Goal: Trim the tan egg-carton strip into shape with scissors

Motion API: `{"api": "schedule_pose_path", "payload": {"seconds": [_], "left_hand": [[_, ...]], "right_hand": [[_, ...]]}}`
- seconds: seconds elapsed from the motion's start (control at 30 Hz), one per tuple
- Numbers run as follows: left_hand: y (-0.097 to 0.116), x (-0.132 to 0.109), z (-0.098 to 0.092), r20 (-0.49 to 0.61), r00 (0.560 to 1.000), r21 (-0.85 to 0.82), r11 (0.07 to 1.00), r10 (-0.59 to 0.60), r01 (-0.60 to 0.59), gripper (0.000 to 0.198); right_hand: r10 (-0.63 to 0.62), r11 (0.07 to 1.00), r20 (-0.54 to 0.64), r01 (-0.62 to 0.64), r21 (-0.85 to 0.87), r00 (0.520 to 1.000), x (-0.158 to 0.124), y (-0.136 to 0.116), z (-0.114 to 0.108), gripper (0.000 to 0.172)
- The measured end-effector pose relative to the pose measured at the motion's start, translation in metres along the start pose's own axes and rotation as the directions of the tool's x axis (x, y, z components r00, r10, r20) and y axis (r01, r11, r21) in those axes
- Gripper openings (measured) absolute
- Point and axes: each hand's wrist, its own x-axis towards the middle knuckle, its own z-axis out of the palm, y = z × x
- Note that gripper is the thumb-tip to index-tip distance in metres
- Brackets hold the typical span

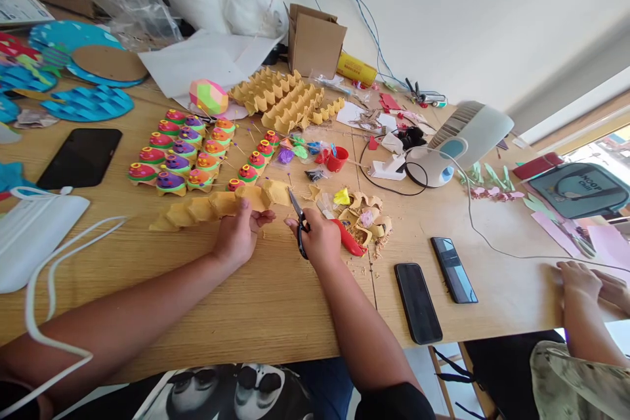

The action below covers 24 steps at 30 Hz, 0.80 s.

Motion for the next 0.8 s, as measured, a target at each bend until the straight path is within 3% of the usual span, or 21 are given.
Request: {"api": "schedule_pose_path", "payload": {"seconds": [0.27,0.43,0.57,0.8], "left_hand": [[0.003,-0.001,0.0,0.02,1.0,0.041,0.999,0.005,-0.006,0.07],[0.005,-0.002,-0.001,0.019,1.0,0.089,0.996,0.014,-0.016,0.067],[0.004,-0.001,-0.002,0.003,0.999,0.117,0.992,0.041,-0.041,0.065],[-0.001,0.0,-0.009,-0.014,0.998,0.212,0.975,0.067,-0.063,0.054]], "right_hand": [[0.089,0.954,0.019,-0.091,0.287,0.996,0.003,0.003,0.003,0.037],[0.004,0.904,0.14,-0.063,0.422,0.99,0.001,-0.009,0.004,0.04],[-0.008,0.909,0.161,-0.06,0.413,0.987,0.0,-0.008,0.004,0.037],[0.063,0.965,0.124,-0.092,0.245,0.99,-0.001,-0.004,0.001,0.033]]}}
